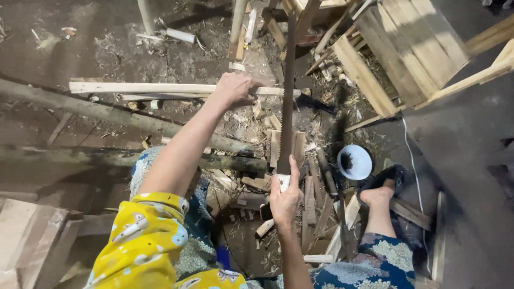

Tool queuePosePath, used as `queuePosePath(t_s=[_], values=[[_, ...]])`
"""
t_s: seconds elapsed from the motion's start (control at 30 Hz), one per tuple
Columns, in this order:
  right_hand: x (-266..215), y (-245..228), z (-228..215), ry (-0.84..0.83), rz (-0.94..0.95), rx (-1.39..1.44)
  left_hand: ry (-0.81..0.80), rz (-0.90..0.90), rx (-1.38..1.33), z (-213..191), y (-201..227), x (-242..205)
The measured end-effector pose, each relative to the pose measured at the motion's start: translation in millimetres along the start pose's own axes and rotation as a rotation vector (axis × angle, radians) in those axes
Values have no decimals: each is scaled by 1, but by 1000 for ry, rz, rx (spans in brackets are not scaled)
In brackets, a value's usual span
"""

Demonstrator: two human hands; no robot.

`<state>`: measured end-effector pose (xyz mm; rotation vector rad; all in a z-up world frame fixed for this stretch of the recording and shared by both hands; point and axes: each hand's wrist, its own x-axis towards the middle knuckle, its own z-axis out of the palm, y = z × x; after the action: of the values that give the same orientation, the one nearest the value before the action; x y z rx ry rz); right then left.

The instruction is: A person is manually sawing a piece of wood that is part of a wooden frame.

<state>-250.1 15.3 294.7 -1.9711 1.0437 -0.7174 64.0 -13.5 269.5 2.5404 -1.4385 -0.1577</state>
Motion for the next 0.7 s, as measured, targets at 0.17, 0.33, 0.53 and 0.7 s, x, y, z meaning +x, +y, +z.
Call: queuePosePath(t_s=[0.17,0.33,0.53,0.7], values=[[-14,20,-15,-25,51,-10,-29,-4,-22,3,24,-37],[-33,70,-21,62,-10,9,123,-36,-13,127,22,-35],[-51,97,-34,162,-104,-70,129,-66,-95,152,75,-108],[-60,110,-40,163,62,-80,59,-77,-48,286,25,-117]])
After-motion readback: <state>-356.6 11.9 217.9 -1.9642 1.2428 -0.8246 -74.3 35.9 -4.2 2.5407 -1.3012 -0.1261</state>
